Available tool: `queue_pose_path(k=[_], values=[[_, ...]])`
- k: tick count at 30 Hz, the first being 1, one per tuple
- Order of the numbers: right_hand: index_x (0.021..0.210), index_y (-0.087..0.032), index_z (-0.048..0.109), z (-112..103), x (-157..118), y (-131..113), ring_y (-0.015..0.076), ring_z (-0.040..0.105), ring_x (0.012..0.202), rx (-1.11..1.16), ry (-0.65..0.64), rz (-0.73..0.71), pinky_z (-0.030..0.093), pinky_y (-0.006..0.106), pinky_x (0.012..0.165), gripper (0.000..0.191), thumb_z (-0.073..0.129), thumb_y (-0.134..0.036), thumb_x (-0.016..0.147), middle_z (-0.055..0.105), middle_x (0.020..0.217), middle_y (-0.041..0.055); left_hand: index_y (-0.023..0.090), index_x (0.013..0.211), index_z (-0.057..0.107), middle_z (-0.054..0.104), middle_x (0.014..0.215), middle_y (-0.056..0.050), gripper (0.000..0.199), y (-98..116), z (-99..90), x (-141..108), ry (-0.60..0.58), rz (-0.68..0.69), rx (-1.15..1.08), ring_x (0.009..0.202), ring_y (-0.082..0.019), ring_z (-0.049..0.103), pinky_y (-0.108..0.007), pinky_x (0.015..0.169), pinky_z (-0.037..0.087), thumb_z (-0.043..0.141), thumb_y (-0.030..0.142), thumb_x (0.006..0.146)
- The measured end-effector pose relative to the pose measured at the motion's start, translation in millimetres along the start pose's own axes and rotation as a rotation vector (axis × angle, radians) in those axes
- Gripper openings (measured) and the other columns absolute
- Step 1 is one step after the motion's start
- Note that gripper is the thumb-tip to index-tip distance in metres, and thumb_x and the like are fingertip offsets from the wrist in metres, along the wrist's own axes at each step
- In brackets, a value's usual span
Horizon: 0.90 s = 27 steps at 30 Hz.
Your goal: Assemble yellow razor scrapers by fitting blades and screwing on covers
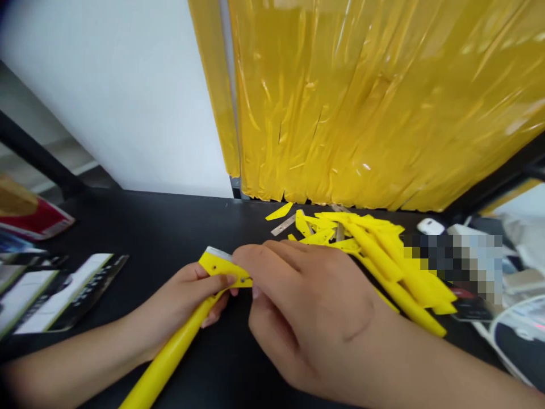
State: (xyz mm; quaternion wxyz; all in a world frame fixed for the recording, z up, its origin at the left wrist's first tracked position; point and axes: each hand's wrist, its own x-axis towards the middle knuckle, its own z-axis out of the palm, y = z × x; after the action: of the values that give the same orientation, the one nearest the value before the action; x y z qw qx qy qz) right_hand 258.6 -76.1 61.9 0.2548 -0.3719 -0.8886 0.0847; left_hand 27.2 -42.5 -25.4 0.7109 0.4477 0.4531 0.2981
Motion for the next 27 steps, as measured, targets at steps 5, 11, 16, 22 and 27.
queue_pose_path(k=[5, 11, 16, 22, 27], values=[[0.122, -0.022, 0.060, -1.4, 3.2, -0.2, 0.0172, 0.071, 0.092, -0.046, 0.003, -0.016, 0.052, 0.028, 0.079, 0.026, 0.048, -0.012, 0.101, 0.075, 0.104, 0.0028, 0.013, 0.078, 0.067, 0.055, 0.047, 0.001, 0.029, -2.8, 0.8, 3.7, 0.008, 0.004, 0.020, 0.040, -0.009, 0.044, -0.020, 0.045, 0.035, 0.064, 0.039, 0.091], [0.093, -0.024, 0.062, 4.3, 2.9, 0.7, 0.0175, 0.066, 0.066, -0.196, 0.075, -0.033, 0.045, 0.032, 0.058, 0.018, 0.049, -0.025, 0.105, 0.068, 0.075, -0.0025, 0.013, 0.075, 0.067, 0.054, 0.047, 0.001, 0.027, -5.2, 1.2, 5.2, 0.012, 0.008, -0.019, 0.040, -0.009, 0.044, -0.020, 0.044, 0.032, 0.066, 0.037, 0.089], [0.088, -0.024, 0.059, 16.4, 0.0, 4.7, 0.0162, 0.062, 0.064, -0.177, 0.109, -0.054, 0.043, 0.031, 0.058, 0.023, 0.046, -0.020, 0.106, 0.063, 0.072, -0.0038, 0.014, 0.075, 0.067, 0.052, 0.047, 0.002, 0.024, -8.0, -0.1, 5.2, 0.015, -0.019, -0.037, 0.040, -0.009, 0.044, -0.020, 0.042, 0.033, 0.068, 0.035, 0.087], [0.093, -0.024, 0.059, 14.6, 4.9, 4.7, 0.0192, 0.067, 0.070, -0.162, 0.120, -0.143, 0.048, 0.032, 0.058, 0.029, 0.034, -0.028, 0.108, 0.070, 0.080, 0.0005, 0.014, 0.077, 0.067, 0.052, 0.047, 0.001, 0.024, -8.4, 0.0, 5.7, 0.017, -0.003, -0.043, 0.040, -0.009, 0.044, -0.020, 0.042, 0.033, 0.068, 0.035, 0.087], [0.097, -0.027, 0.062, 9.8, 2.0, 2.3, 0.0146, 0.067, 0.064, -0.082, 0.043, -0.025, 0.048, 0.027, 0.057, 0.019, 0.047, -0.016, 0.103, 0.069, 0.074, -0.0056, 0.014, 0.074, 0.066, 0.052, 0.046, 0.001, 0.025, -8.0, 0.0, 5.1, 0.013, 0.000, -0.035, 0.039, -0.008, 0.043, -0.019, 0.041, 0.032, 0.068, 0.036, 0.087]])
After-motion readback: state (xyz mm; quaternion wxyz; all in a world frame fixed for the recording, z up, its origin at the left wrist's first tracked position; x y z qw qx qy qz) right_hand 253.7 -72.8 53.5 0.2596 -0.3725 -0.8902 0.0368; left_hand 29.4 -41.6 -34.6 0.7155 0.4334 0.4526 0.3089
